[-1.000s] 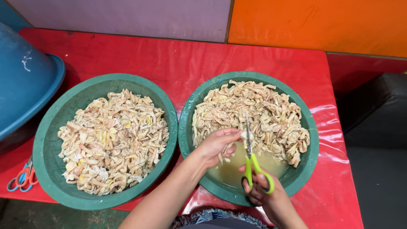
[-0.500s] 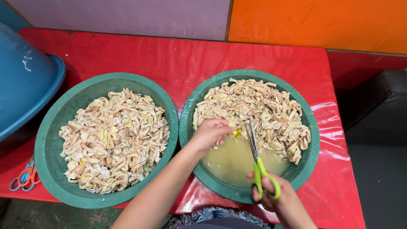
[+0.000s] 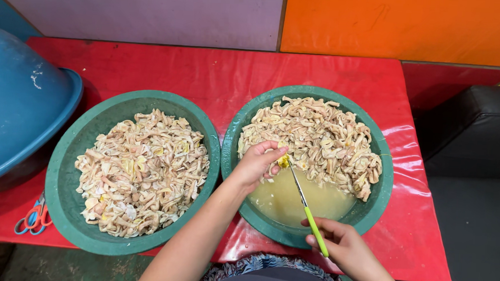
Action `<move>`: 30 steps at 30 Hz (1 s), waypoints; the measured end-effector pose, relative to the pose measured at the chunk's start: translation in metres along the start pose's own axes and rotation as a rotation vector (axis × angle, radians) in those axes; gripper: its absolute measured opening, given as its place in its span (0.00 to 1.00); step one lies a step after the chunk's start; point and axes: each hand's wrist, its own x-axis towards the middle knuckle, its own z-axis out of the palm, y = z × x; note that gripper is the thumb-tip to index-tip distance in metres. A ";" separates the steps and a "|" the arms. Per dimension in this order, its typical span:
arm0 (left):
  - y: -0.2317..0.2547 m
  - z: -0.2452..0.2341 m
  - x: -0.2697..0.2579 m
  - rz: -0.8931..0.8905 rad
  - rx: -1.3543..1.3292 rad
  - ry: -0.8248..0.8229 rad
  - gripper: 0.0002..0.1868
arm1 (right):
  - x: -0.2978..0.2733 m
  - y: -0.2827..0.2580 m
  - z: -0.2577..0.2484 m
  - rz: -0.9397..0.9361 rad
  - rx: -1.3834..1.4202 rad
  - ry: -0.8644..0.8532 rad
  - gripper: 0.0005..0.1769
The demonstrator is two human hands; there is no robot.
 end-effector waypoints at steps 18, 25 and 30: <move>-0.014 -0.020 0.016 -0.059 -0.124 -0.123 0.08 | -0.006 0.020 -0.023 0.115 0.521 -0.028 0.24; -0.032 -0.016 0.025 -0.155 -0.330 -0.088 0.08 | -0.009 0.026 -0.025 0.128 0.798 -0.284 0.33; -0.048 -0.014 0.037 0.261 0.642 0.206 0.13 | -0.013 0.025 -0.035 0.151 0.719 -0.193 0.37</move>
